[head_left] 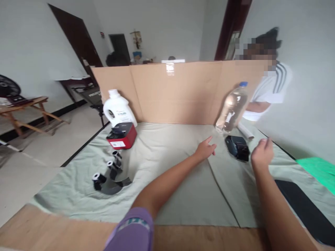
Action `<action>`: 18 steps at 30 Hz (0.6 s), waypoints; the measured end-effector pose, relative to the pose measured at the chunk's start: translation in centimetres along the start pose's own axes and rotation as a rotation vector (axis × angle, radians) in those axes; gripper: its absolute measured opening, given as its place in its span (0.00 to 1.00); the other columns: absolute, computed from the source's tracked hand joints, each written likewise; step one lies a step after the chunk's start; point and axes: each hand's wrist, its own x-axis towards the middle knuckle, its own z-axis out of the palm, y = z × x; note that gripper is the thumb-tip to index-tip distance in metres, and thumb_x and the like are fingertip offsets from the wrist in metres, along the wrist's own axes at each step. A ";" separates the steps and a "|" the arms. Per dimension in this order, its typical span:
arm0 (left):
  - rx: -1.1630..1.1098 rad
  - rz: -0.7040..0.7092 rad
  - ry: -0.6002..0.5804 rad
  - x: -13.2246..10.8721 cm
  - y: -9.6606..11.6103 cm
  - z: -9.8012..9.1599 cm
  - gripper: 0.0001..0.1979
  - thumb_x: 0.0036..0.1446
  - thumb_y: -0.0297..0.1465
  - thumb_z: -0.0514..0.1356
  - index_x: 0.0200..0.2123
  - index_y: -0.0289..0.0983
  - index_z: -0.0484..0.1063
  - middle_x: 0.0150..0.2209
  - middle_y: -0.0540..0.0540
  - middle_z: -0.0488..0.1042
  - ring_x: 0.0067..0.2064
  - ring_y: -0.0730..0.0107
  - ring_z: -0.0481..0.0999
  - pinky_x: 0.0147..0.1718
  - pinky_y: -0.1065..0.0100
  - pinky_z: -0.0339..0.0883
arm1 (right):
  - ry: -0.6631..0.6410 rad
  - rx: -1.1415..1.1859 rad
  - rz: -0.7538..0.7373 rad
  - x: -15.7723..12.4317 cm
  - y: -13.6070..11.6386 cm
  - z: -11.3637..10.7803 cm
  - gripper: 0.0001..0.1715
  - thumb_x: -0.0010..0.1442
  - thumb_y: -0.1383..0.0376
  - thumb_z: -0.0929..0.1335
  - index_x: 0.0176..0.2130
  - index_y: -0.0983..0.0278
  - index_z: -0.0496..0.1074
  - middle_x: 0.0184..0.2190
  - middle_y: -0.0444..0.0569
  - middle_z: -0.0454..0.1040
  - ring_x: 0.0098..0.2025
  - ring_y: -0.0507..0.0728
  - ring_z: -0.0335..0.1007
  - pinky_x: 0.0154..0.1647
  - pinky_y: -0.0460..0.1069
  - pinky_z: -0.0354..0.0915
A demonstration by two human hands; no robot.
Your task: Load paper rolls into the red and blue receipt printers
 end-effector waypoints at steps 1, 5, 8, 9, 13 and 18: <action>-0.012 0.046 -0.001 -2.8 -0.1 -3.5 0.33 0.60 0.33 0.57 0.68 0.36 0.58 0.22 0.54 0.74 0.24 0.73 0.66 0.29 0.73 0.62 | 0.074 0.021 0.014 -0.4 -1.7 -0.2 0.46 0.66 0.43 0.49 0.69 0.66 0.58 0.66 0.69 0.59 0.70 0.68 0.54 0.67 0.63 0.51; 0.049 0.209 0.325 -14.0 -1.0 -21.5 0.16 0.56 0.30 0.57 0.48 0.38 0.76 0.30 0.50 0.76 0.29 0.72 0.70 0.29 0.73 0.62 | 0.004 0.206 -0.113 -4.5 -9.4 2.3 0.39 0.67 0.46 0.56 0.68 0.62 0.61 0.65 0.62 0.64 0.68 0.64 0.59 0.68 0.58 0.54; 0.102 0.230 0.794 -18.9 -2.4 -34.7 0.08 0.57 0.29 0.57 0.40 0.38 0.74 0.31 0.50 0.74 0.35 0.70 0.72 0.40 0.71 0.65 | -0.400 0.372 -0.200 -10.5 -15.6 8.8 0.36 0.63 0.49 0.62 0.64 0.63 0.67 0.62 0.60 0.69 0.64 0.67 0.65 0.66 0.64 0.58; 0.095 0.176 0.948 -19.6 -3.1 -38.2 0.07 0.57 0.27 0.57 0.39 0.38 0.73 0.33 0.49 0.75 0.39 0.70 0.73 0.43 0.71 0.65 | -0.537 0.423 -0.192 -12.8 -17.7 11.6 0.37 0.61 0.50 0.64 0.64 0.62 0.66 0.63 0.59 0.68 0.64 0.67 0.65 0.65 0.65 0.60; -0.054 -0.176 1.049 -19.4 -6.5 -45.2 0.07 0.56 0.24 0.57 0.38 0.35 0.71 0.39 0.46 0.77 0.44 0.66 0.72 0.47 0.67 0.66 | -0.968 0.609 -0.135 -21.7 -25.8 22.9 0.45 0.57 0.53 0.69 0.68 0.61 0.58 0.69 0.58 0.58 0.69 0.66 0.57 0.66 0.63 0.59; -0.277 -0.273 0.891 -16.7 -10.7 -44.1 0.10 0.59 0.32 0.54 0.34 0.33 0.72 0.30 0.44 0.78 0.35 0.63 0.77 0.37 0.65 0.72 | -1.167 0.686 -0.073 -28.6 -31.7 31.5 0.61 0.50 0.57 0.75 0.73 0.56 0.45 0.72 0.51 0.51 0.73 0.68 0.47 0.71 0.65 0.50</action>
